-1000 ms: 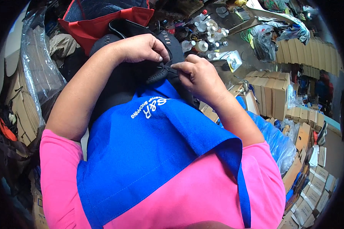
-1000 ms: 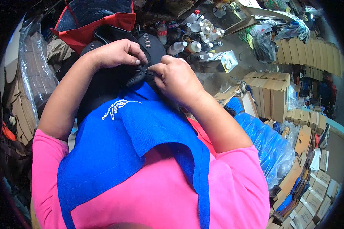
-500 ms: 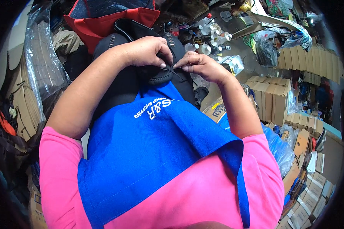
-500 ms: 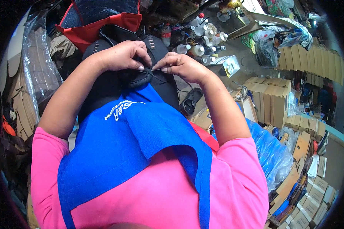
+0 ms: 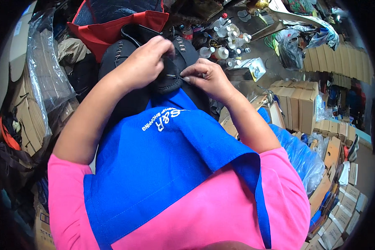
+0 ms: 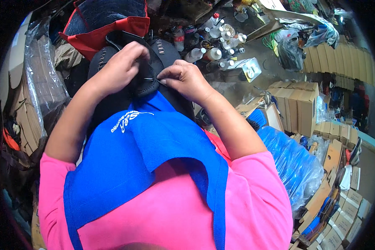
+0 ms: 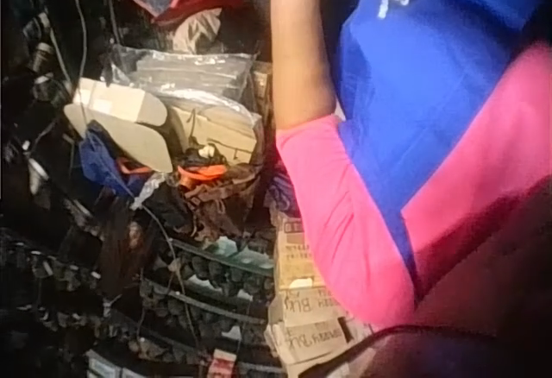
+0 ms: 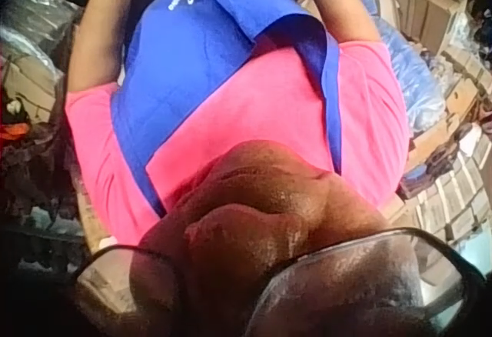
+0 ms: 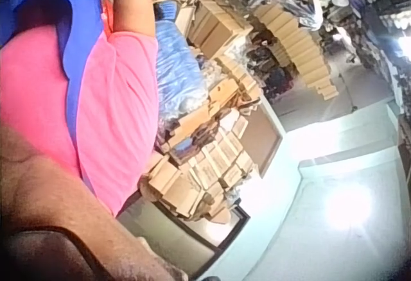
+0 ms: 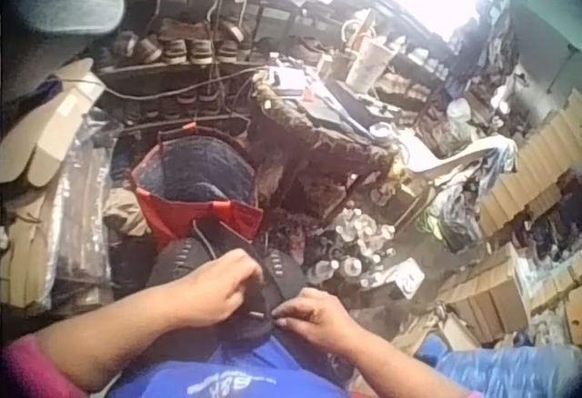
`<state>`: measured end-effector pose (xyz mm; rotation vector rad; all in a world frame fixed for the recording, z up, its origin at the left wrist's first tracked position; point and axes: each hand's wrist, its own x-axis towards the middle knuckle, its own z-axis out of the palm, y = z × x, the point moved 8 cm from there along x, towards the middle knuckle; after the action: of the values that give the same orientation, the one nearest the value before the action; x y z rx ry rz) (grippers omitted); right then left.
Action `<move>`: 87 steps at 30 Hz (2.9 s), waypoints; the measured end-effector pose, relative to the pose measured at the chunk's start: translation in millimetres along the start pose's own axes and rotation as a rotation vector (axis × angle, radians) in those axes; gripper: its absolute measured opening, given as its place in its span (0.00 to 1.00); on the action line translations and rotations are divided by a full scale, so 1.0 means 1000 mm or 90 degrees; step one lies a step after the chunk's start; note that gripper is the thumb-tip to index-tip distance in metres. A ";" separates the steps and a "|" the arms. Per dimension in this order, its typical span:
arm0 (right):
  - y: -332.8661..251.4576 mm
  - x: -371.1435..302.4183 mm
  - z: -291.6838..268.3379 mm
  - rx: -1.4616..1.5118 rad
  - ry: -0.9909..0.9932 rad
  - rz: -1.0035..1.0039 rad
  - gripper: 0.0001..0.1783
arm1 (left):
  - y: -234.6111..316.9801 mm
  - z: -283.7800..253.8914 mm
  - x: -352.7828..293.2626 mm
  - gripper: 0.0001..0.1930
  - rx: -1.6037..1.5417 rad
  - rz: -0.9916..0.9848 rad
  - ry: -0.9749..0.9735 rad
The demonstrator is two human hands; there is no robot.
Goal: Stitching or threading a black shoe component by hand using a needle.
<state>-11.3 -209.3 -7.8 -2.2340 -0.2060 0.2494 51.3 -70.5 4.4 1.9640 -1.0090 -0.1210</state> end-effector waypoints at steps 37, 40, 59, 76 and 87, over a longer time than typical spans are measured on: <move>0.027 0.010 0.001 0.062 -0.197 -0.022 0.18 | 0.004 0.009 -0.036 0.09 0.131 -0.069 -0.041; 0.029 0.012 0.003 0.075 -0.203 -0.018 0.19 | -0.003 0.014 -0.031 0.09 0.106 -0.054 -0.057; 0.025 -0.004 0.005 0.008 -0.077 -0.020 0.16 | 0.016 0.010 -0.047 0.11 0.189 -0.024 0.032; 0.031 -0.010 0.003 0.063 -0.012 0.003 0.15 | 0.007 0.008 -0.047 0.09 0.199 -0.068 0.014; 0.035 -0.005 0.006 0.112 -0.017 0.017 0.15 | -0.005 0.021 -0.042 0.08 0.024 -0.242 -0.006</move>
<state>-15.8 -227.6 -38.0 -2.0603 -0.1628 0.2998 17.0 -54.3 -23.5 2.1723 -0.6368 -0.3241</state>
